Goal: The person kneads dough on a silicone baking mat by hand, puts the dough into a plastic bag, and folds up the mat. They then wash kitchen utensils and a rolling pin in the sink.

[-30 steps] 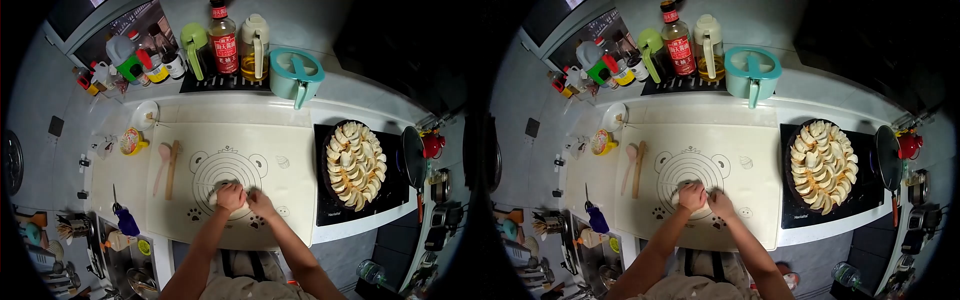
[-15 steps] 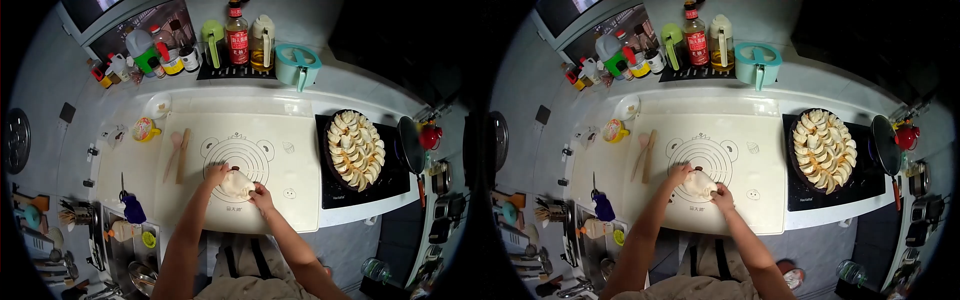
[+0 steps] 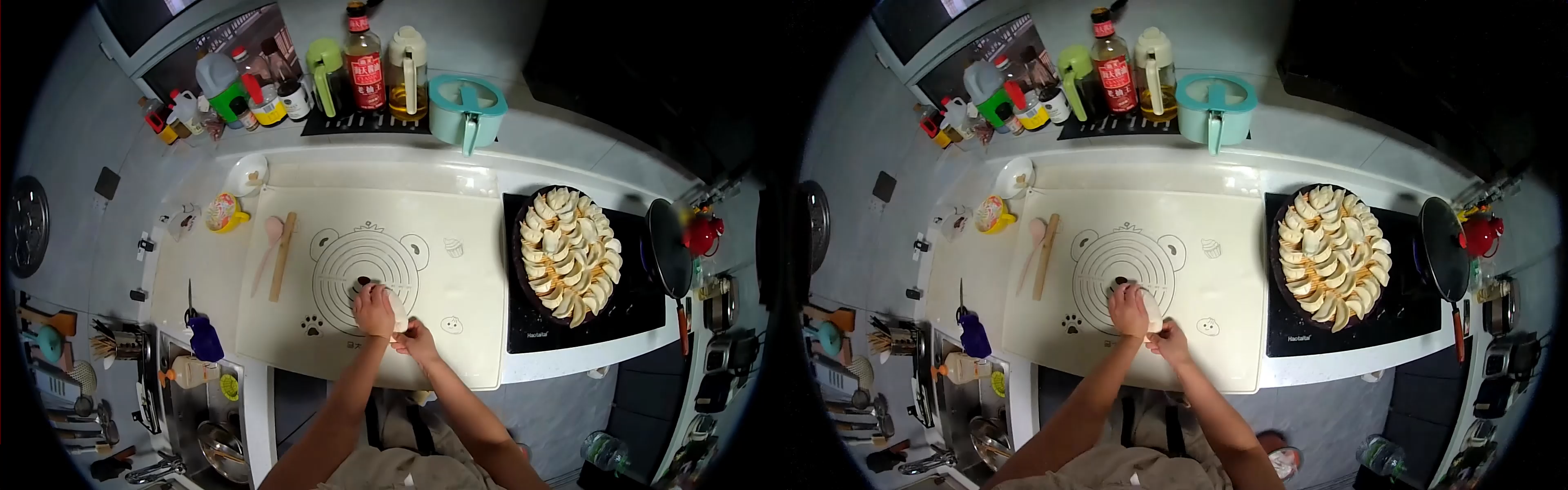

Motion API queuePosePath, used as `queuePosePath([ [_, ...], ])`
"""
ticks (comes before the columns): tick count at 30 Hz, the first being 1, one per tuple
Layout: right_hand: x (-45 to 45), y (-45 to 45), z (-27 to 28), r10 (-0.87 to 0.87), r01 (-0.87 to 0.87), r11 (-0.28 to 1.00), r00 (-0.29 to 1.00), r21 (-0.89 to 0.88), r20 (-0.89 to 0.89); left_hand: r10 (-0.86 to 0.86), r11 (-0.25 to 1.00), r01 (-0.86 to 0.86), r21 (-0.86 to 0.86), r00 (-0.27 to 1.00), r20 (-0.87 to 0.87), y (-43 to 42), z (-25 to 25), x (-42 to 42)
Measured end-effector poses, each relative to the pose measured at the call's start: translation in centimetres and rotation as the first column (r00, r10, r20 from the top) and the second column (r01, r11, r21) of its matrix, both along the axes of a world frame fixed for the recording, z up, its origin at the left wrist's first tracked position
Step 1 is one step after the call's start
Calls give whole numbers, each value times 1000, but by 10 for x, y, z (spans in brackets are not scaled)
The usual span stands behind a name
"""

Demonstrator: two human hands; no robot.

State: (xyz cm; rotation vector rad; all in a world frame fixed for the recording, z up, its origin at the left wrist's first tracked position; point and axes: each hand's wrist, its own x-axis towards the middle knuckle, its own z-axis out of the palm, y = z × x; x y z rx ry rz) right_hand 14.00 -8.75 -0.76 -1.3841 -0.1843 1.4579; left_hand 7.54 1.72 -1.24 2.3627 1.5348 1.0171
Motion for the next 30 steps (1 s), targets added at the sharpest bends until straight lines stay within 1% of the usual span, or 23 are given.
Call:
queuePosePath([
  [2,15,3,-2,128,-127,992,991,14,-37,-17,1000,15,-27,997,-77,12,-9,1],
  [3,20,6,-4,184,-182,983,981,28,-56,-47,998,37,-60,982,-185,21,-8,3],
  [4,24,10,-12,215,-215,977,976,0,-43,-79,994,52,-100,955,-287,26,-9,5],
  [5,27,12,-18,227,-224,974,972,-41,65,-112,988,62,-140,917,-383,32,-10,7],
  [7,29,23,1,253,-227,966,928,-122,274,-258,958,202,-205,916,-306,51,-24,5],
  [8,28,31,10,198,-198,980,953,-26,228,-327,935,270,-231,908,-261,60,-33,5],
  [10,24,46,22,99,-118,980,987,162,123,-360,926,315,-208,903,-236,69,-19,9],
  [13,18,61,2,111,-111,994,987,-5,118,-409,908,366,-203,880,-242,82,-9,10],
  [14,16,63,-2,72,-70,997,995,-27,65,-425,901,380,-210,870,-250,82,-8,9],
  [17,11,62,-8,34,-31,999,992,-27,124,-408,903,372,-217,900,-155,78,7,13],
  [18,7,63,-9,-15,17,1000,996,-26,90,-333,900,265,-346,931,-153,76,5,15],
  [19,4,62,-8,-35,38,999,992,-26,125,-273,842,186,-507,957,-103,77,14,16],
  [20,0,60,-7,-55,60,998,986,-27,154,-203,748,110,-655,977,-69,79,23,14],
  [21,-4,58,-8,-75,80,996,980,-24,185,-125,625,44,-779,991,-44,82,33,11],
  [22,-8,57,-14,-114,125,992,966,-30,233,-175,560,94,-823,984,-7,84,42,6],
  [25,-17,42,-28,-127,127,992,961,13,245,-225,783,55,-620,954,-200,45,47,2],
  [26,-16,35,-40,-75,69,997,965,34,250,-168,845,29,-535,962,-213,29,34,3],
  [27,-17,31,-37,-40,33,999,948,29,316,-70,924,-20,-383,973,-219,11,35,4],
  [28,-15,26,-31,-8,0,1000,925,21,381,-86,980,51,-193,981,-176,4,29,2],
  [29,-12,23,-27,27,-34,999,895,9,445,-109,994,111,6,985,-135,-2,22,1],
  [30,-9,20,-32,39,-102,990,851,92,523,-111,992,117,43,987,-115,-7,19,-1],
])
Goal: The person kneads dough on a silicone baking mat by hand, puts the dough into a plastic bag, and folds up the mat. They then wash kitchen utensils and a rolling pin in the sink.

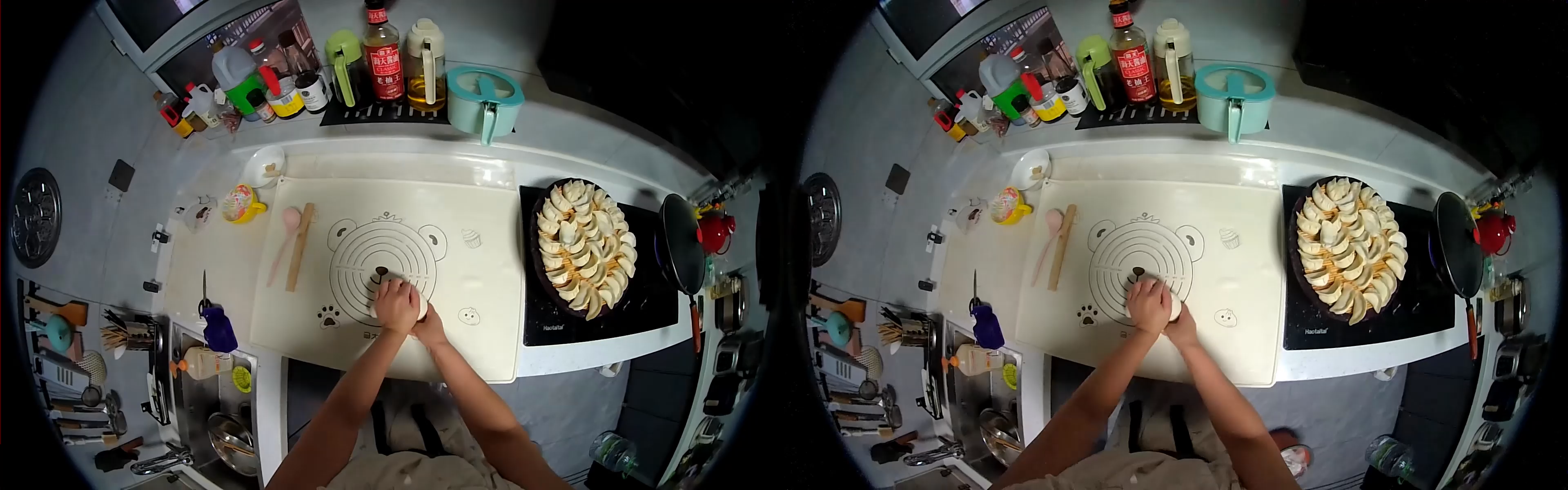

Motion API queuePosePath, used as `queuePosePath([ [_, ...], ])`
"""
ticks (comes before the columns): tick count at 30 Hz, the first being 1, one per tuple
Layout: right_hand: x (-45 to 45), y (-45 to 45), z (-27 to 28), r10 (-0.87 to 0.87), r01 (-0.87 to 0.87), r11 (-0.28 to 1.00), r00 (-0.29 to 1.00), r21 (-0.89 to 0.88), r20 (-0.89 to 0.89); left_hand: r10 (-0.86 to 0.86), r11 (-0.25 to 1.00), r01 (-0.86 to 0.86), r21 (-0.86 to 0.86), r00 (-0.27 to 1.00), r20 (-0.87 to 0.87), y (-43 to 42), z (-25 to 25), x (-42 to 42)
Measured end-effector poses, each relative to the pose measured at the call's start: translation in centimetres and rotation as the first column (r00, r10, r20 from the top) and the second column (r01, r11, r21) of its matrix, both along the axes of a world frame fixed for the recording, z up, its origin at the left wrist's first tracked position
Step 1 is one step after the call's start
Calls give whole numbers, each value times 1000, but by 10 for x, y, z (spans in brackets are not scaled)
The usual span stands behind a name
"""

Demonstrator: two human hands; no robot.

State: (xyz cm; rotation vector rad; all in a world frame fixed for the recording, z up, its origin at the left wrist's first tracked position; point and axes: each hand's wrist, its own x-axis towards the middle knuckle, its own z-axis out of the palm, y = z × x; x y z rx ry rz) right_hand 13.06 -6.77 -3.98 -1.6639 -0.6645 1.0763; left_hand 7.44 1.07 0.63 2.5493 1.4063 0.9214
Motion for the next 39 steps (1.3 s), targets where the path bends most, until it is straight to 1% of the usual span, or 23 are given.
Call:
queuePosePath([
  [1,6,0,14,81,-82,997,988,-2,-134,-8,999,7,37,1000,22,-1,-1,-3],
  [3,26,-4,44,225,-233,972,894,26,-388,-56,996,54,68,998,33,7,-6,-2],
  [4,38,-6,46,265,-340,937,837,-76,-479,-94,994,92,58,995,25,13,-11,1],
  [7,52,-3,46,210,-318,948,658,-14,-723,-201,979,202,13,978,-53,38,-14,14],
  [8,50,-2,27,150,-262,964,673,-44,-724,-224,975,223,-16,969,-103,49,-14,20],
  [9,51,5,28,107,-250,965,649,-78,-754,-250,968,246,-44,956,-153,60,-15,25],
  [11,52,18,29,19,-225,964,598,-144,-802,-314,949,313,-30,937,-153,79,-18,35],
  [15,50,42,45,-126,-155,937,684,-312,-718,-355,934,356,-25,921,-159,98,-15,50],
  [17,49,48,50,-179,-84,948,659,-308,-730,-389,920,390,-27,907,-162,109,-20,54],
  [19,46,47,48,-206,-15,960,641,-280,-740,-439,895,421,-151,891,-119,114,-21,58],
  [23,38,46,37,-182,5,960,768,-278,-615,-499,816,460,-349,866,-25,109,-20,59],
  [24,35,41,36,-168,10,963,804,-269,-571,-508,734,356,-578,853,-119,103,3,60],
  [27,18,26,27,-119,30,981,876,-194,-468,-498,650,130,-749,817,-290,84,29,59],
  [28,14,19,26,-85,24,989,898,-145,-431,-454,631,96,-770,850,-267,75,27,55],
  [29,10,13,25,-52,14,995,918,-99,-394,-408,719,102,-688,862,-299,61,27,49],
  [31,2,2,26,-27,27,1000,994,0,-104,-307,862,105,-496,886,-347,25,27,31],
  [32,2,0,28,-25,22,998,999,57,48,-249,955,193,-226,935,-252,12,25,23],
  [33,2,0,31,-33,10,993,980,116,196,-256,963,234,-131,949,-187,9,22,17],
  [34,4,0,41,9,-12,1000,984,15,181,-269,963,266,-36,955,-124,8,18,9],
  [35,6,0,36,39,-39,999,982,-4,187,-290,954,294,64,955,-62,9,13,3],
  [37,10,-1,25,81,-74,996,976,-42,200,-323,939,330,102,943,-74,14,3,0],
  [38,12,1,21,10,-19,998,990,67,138,-345,930,350,117,937,-57,19,-1,6],
  [39,17,4,17,71,-73,997,997,41,38,-370,920,372,125,928,-38,24,-3,12],
])
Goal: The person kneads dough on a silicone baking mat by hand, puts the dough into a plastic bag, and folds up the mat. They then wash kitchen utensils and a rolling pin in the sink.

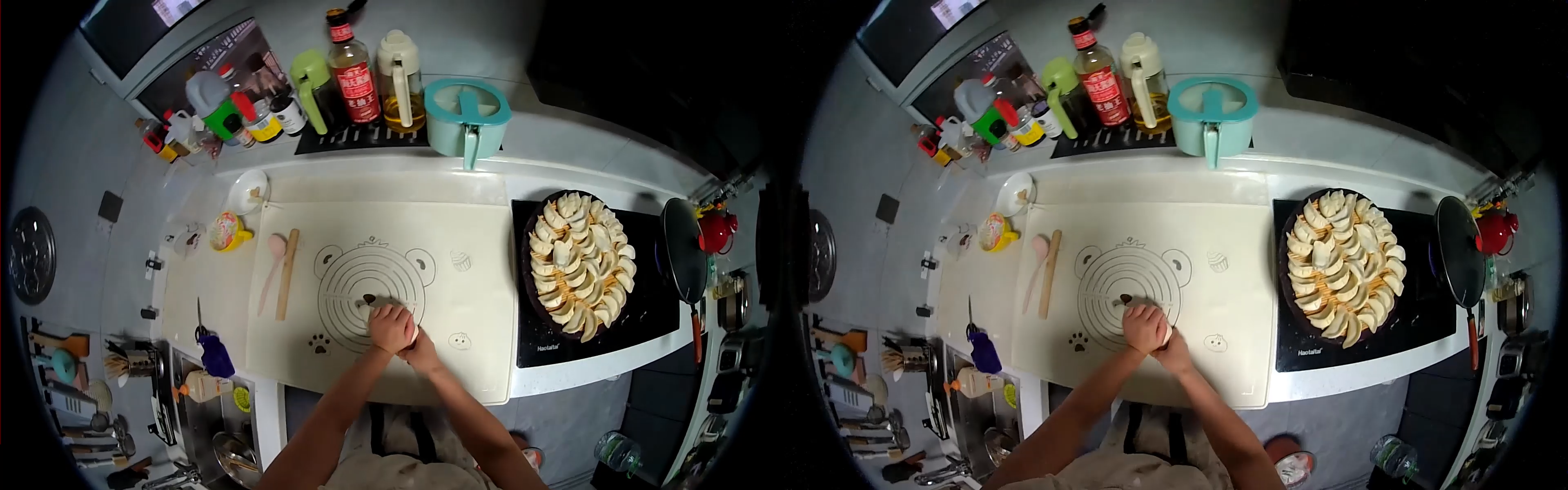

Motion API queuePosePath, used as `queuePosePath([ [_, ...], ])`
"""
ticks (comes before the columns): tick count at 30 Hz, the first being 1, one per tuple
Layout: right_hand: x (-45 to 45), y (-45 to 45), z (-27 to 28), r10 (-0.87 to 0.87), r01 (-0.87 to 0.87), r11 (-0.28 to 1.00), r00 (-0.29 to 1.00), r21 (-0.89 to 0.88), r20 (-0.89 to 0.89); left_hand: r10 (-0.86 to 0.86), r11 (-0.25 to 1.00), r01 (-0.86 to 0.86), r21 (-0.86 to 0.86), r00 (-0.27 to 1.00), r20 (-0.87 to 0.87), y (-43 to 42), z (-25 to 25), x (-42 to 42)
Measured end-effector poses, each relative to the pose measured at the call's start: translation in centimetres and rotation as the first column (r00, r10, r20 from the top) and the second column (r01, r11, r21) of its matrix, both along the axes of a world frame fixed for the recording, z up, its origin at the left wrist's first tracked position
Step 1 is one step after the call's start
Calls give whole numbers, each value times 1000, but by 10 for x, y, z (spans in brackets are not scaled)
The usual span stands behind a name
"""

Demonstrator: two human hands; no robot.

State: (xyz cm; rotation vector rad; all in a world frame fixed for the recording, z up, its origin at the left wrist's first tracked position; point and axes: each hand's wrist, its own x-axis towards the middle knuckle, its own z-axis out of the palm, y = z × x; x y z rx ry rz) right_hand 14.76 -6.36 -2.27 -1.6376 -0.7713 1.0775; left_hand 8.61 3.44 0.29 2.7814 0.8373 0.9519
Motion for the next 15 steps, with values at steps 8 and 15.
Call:
queuePosePath([
  [8,56,16,34,133,-325,918,795,-230,-592,-200,964,175,-200,973,-114,45,-17,27],
  [15,43,33,19,65,-117,989,901,95,428,-129,942,90,-323,987,-101,54,-14,33],
])
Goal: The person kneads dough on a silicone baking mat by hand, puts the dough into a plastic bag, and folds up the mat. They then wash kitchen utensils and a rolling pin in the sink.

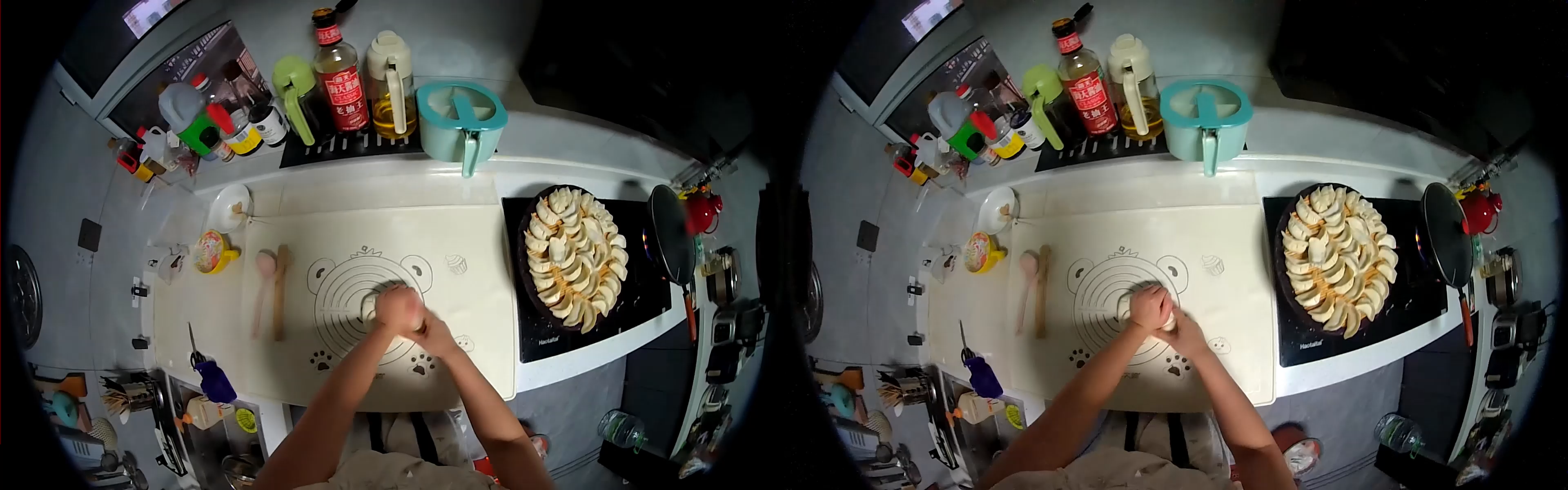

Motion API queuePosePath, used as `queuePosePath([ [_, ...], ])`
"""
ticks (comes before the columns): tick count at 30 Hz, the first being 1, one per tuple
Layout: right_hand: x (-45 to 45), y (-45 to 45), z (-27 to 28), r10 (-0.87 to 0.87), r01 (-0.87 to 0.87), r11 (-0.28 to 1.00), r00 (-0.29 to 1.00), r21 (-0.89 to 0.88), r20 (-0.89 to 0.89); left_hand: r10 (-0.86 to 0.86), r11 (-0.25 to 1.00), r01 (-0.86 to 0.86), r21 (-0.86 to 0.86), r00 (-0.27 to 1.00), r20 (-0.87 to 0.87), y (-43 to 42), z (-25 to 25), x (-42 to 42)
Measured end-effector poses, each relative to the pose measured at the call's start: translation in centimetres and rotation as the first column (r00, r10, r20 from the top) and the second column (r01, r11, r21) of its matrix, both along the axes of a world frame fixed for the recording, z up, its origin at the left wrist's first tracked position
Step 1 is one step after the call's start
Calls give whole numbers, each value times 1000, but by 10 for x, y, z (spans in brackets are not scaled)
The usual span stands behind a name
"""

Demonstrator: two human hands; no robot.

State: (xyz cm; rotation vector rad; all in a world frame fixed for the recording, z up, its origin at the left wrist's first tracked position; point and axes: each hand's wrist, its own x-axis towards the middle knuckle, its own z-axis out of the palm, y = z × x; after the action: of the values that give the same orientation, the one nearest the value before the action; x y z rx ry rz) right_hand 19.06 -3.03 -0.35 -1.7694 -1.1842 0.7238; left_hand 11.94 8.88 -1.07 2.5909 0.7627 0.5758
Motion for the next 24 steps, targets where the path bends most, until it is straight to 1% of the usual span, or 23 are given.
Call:
queuePosePath([
  [1,-4,2,5,-48,25,994,972,-104,-231,51,998,-51,-35,999,7,2,-2,-1],
  [2,-5,2,12,-112,20,978,892,-209,-439,107,992,-105,-71,994,19,4,-4,1],
  [3,-6,2,19,-192,-10,951,765,-309,-614,163,981,-159,-109,986,28,7,-5,2],
  [4,-12,-1,17,-246,-26,927,711,-374,-659,356,931,-343,-122,928,108,13,-6,-3],
  [5,-19,-5,15,-291,28,921,712,-389,-639,534,843,-536,50,844,50,26,-14,-12],
  [7,-40,-17,10,-380,124,898,702,-422,-603,405,913,-403,-58,914,21,38,-10,-46],
  [8,-48,-21,1,-389,158,908,662,-388,-641,393,910,-393,-135,919,-24,33,-13,-54],
  [10,-58,-25,6,-456,180,879,594,-442,-663,352,888,-366,-278,931,-100,29,-13,-64],
  [11,-62,-28,8,-489,190,862,558,-470,-671,392,747,-364,-556,917,-74,26,-14,-69],
  [12,-64,-33,7,-480,178,866,556,-467,-678,433,540,-312,-782,899,-60,21,-4,-70],
  [13,-66,-39,5,-474,168,869,553,-466,-685,474,284,-216,-934,878,-59,14,9,-70],
  [14,-67,-46,3,-470,157,870,551,-467,-690,404,343,-189,-920,914,-37,0,21,-68],
  [17,-70,-52,4,-474,179,871,554,-458,-685,490,603,-298,-740,870,49,-42,22,-56],
  [18,-68,-52,4,-457,164,877,580,-453,-675,592,646,-415,-641,802,78,-58,28,-45],
  [19,-66,-51,3,-439,148,881,605,-448,-664,621,700,-478,-531,775,121,-70,32,-36],
  [20,-64,-51,1,-423,133,885,629,-446,-652,631,729,-511,-456,760,156,-78,29,-30],
  [23,-59,-47,13,-330,96,902,780,-420,-532,620,782,-564,-265,746,244,-72,3,-19],
  [24,-58,-45,15,-325,78,903,769,-423,-551,608,794,-571,-209,748,266,-66,2,-17],
])
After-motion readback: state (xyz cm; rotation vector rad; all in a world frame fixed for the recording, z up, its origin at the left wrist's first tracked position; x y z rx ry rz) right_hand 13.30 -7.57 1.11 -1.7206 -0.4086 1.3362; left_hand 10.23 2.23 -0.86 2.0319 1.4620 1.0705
